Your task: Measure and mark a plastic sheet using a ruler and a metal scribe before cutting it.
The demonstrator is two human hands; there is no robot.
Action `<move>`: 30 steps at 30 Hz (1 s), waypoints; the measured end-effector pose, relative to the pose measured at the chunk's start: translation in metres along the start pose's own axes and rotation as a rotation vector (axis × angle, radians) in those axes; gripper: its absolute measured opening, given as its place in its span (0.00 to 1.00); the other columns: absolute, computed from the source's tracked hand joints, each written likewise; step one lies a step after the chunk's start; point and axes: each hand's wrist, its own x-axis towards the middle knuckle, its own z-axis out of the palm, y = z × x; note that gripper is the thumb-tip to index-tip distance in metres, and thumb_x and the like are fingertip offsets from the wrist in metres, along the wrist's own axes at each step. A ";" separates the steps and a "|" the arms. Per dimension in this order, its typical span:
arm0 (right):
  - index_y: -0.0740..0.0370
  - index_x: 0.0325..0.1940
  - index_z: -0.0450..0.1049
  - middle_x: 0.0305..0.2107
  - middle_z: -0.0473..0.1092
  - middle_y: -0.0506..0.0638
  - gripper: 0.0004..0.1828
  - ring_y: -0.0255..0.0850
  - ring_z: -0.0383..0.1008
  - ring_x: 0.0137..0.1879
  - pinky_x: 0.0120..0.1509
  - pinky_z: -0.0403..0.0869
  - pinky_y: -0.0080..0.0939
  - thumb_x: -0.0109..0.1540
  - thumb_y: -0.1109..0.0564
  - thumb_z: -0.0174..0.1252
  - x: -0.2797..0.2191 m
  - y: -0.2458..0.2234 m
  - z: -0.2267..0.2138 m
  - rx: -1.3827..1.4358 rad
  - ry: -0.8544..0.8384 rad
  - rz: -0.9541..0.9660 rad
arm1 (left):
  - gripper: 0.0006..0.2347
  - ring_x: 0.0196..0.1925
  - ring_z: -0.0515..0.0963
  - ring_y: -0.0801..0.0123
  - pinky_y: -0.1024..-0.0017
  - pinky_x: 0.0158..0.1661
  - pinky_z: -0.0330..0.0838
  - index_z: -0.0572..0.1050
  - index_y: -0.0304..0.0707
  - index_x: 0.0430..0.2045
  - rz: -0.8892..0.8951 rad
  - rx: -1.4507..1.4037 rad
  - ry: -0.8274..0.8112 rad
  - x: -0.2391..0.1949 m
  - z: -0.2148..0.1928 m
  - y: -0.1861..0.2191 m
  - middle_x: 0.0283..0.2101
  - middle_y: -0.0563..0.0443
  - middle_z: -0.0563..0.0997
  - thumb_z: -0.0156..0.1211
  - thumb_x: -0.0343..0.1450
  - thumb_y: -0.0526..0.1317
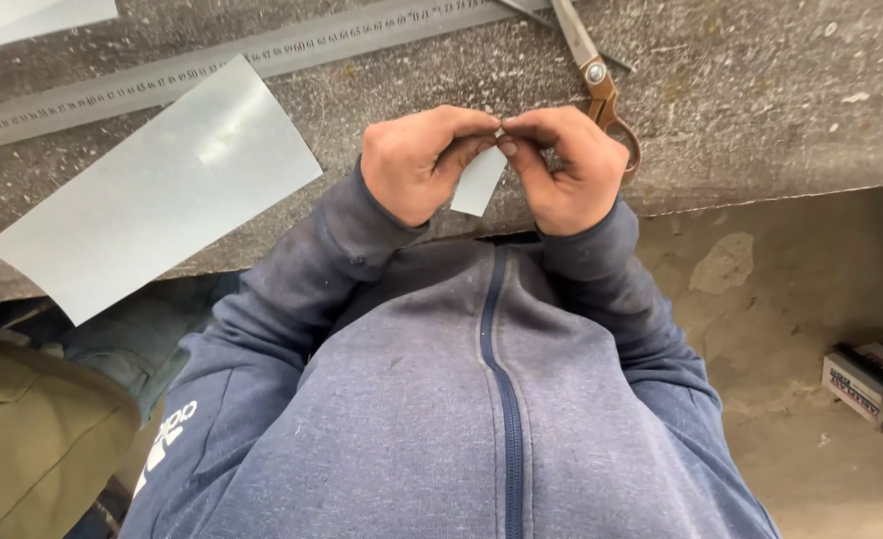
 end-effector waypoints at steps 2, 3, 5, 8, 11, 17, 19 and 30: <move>0.68 0.48 0.77 0.39 0.76 0.53 0.08 0.39 0.81 0.43 0.49 0.79 0.36 0.66 0.71 0.66 -0.001 -0.001 0.001 -0.042 0.003 -0.001 | 0.07 0.43 0.88 0.60 0.71 0.43 0.81 0.79 0.35 0.43 0.032 0.030 -0.008 -0.001 0.001 -0.002 0.42 0.45 0.85 0.67 0.73 0.30; 0.68 0.48 0.77 0.39 0.76 0.53 0.08 0.39 0.81 0.43 0.49 0.79 0.36 0.66 0.71 0.66 -0.002 0.001 0.001 -0.041 0.002 0.004 | 0.07 0.43 0.88 0.60 0.71 0.43 0.81 0.79 0.35 0.43 0.027 0.029 -0.011 0.000 0.000 0.001 0.42 0.45 0.85 0.67 0.73 0.30; 0.68 0.45 0.76 0.36 0.75 0.54 0.08 0.41 0.77 0.40 0.45 0.75 0.37 0.64 0.70 0.68 -0.004 0.004 0.001 -0.120 0.004 -0.040 | 0.06 0.42 0.88 0.60 0.70 0.42 0.81 0.79 0.35 0.43 -0.035 -0.005 -0.051 0.001 -0.002 0.005 0.40 0.45 0.84 0.67 0.74 0.30; 0.66 0.44 0.77 0.36 0.75 0.54 0.09 0.43 0.76 0.40 0.45 0.74 0.38 0.64 0.69 0.70 0.001 -0.001 -0.005 -0.167 -0.021 -0.126 | 0.05 0.41 0.89 0.63 0.71 0.40 0.81 0.79 0.37 0.42 -0.151 -0.102 -0.112 0.005 -0.006 0.005 0.38 0.47 0.85 0.66 0.74 0.32; 0.66 0.44 0.77 0.35 0.74 0.54 0.09 0.41 0.75 0.39 0.43 0.73 0.37 0.63 0.69 0.70 0.005 -0.008 -0.009 -0.174 -0.084 -0.081 | 0.05 0.40 0.88 0.62 0.70 0.39 0.80 0.79 0.37 0.41 -0.103 -0.033 -0.127 0.008 -0.013 0.013 0.38 0.48 0.85 0.67 0.74 0.33; 0.69 0.46 0.70 0.37 0.75 0.53 0.09 0.34 0.74 0.41 0.46 0.76 0.33 0.71 0.69 0.66 -0.001 0.008 0.000 0.128 -0.058 0.057 | 0.05 0.37 0.82 0.58 0.63 0.37 0.75 0.77 0.36 0.39 0.222 0.332 -0.059 0.009 -0.021 0.014 0.36 0.50 0.81 0.66 0.73 0.33; 0.69 0.46 0.70 0.37 0.73 0.53 0.10 0.33 0.73 0.40 0.45 0.74 0.33 0.71 0.68 0.67 -0.002 0.006 0.002 0.117 -0.047 0.036 | 0.05 0.36 0.81 0.58 0.62 0.36 0.73 0.77 0.36 0.38 0.229 0.358 -0.090 0.007 -0.024 0.014 0.35 0.50 0.80 0.66 0.73 0.34; 0.67 0.49 0.74 0.36 0.76 0.47 0.10 0.28 0.72 0.38 0.45 0.72 0.29 0.75 0.55 0.59 0.001 0.003 0.004 0.281 -0.109 0.278 | 0.04 0.34 0.81 0.57 0.65 0.35 0.74 0.76 0.35 0.35 -0.091 -0.007 -0.154 -0.007 -0.020 0.005 0.32 0.46 0.79 0.64 0.76 0.36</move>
